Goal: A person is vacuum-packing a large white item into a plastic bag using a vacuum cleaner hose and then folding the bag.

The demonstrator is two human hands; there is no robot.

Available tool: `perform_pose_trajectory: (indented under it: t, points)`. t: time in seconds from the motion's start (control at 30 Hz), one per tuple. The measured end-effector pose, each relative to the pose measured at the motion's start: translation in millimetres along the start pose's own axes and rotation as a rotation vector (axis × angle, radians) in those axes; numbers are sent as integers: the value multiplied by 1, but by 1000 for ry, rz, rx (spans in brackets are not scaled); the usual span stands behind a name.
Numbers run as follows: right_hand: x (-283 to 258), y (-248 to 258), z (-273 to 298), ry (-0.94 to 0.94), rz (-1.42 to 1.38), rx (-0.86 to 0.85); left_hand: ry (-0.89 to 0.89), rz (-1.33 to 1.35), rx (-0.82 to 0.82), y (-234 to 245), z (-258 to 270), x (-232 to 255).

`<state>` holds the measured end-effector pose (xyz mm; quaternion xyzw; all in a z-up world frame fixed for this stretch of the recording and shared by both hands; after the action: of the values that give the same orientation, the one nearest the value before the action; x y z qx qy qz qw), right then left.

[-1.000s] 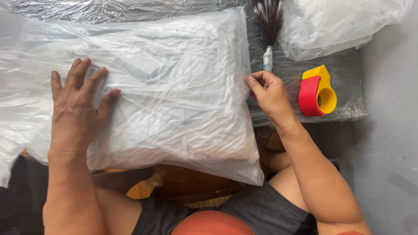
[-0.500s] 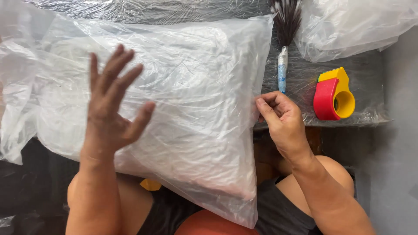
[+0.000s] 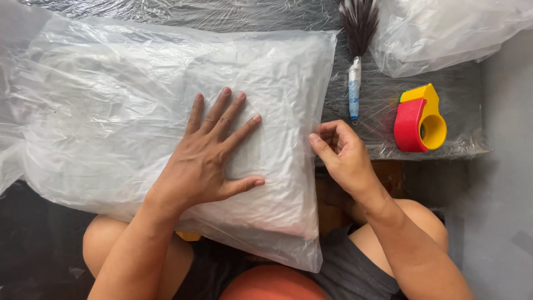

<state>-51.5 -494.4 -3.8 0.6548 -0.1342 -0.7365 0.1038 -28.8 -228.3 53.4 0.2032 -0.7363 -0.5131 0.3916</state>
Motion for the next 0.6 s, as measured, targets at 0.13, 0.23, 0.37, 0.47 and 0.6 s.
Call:
perform_pose_trajectory:
  t: [0.13,0.23,0.37,0.47,0.6]
  points:
    - [-4,3,-1,17,401,-132,4,-29,5,-9,1,0]
    - [-5,6,0,266,566,-4,8,-52,7,-11,2,0]
    - [-31,6,2,513,487,27,19,-44,-3,-11,3,-1]
    - [-36,-3,4,479,453,0,11,-40,2,-10,4,0]
    - [-36,-17,3,498,435,-61,14,-53,0,-9,5,0]
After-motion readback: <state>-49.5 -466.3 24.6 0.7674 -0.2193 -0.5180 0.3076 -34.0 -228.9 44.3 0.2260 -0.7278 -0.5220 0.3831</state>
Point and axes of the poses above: each hand's wrist, its own z-axis away from the middle knuckle, its own y-axis out of the back of the hand, x = y × z, the point moved 3 cm from there along -z, towards the middle knuckle, and after that the axes turned 8 degrees about y, right-handed, at the moved point
